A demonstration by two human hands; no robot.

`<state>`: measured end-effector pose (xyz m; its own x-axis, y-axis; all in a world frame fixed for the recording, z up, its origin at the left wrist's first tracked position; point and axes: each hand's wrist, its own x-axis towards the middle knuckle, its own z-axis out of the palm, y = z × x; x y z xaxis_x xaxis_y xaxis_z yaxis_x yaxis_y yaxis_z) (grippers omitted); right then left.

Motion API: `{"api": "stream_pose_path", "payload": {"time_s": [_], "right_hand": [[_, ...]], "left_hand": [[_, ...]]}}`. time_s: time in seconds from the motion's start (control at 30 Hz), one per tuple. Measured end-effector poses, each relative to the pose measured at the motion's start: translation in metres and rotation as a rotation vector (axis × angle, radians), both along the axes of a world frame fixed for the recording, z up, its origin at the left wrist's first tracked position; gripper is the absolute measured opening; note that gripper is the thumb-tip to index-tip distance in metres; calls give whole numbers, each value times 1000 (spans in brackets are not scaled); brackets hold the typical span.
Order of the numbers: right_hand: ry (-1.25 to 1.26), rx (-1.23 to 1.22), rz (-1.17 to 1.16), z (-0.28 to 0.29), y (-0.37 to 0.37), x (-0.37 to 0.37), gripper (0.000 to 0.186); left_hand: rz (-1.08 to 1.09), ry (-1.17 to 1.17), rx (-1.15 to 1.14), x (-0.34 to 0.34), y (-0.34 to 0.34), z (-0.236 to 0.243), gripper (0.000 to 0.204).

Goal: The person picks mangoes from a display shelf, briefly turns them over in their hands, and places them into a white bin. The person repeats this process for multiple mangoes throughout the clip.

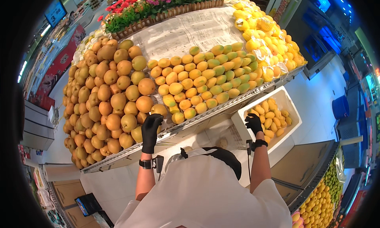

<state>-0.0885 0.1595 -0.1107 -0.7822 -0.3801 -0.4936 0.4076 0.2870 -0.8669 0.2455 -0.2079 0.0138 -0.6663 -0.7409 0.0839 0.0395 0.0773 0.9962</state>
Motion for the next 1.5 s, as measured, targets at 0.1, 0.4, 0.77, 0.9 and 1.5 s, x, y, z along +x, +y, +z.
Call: {"api": "stream_pose_path", "payload": {"time_s": [0.1,0.4,0.77,0.9,1.5], "right_hand": [[20,-41,22,12,-11,-8,35],[98,-86,114,42,-42,-34,37],[390,-49,277,96,-144,-85,32],[635,43,423,122,-201,-107,30],[1216,258,737,130,-395,-154,60]], "left_hand": [[-9,3,41,5,-1,2,15],[7,17,3,10,-6,-7,16],[164,-43,68,9,3,-11,17],[208,-58,37,2,11,-11,15],[460,-218,-64,-30,59,7,15]]}}
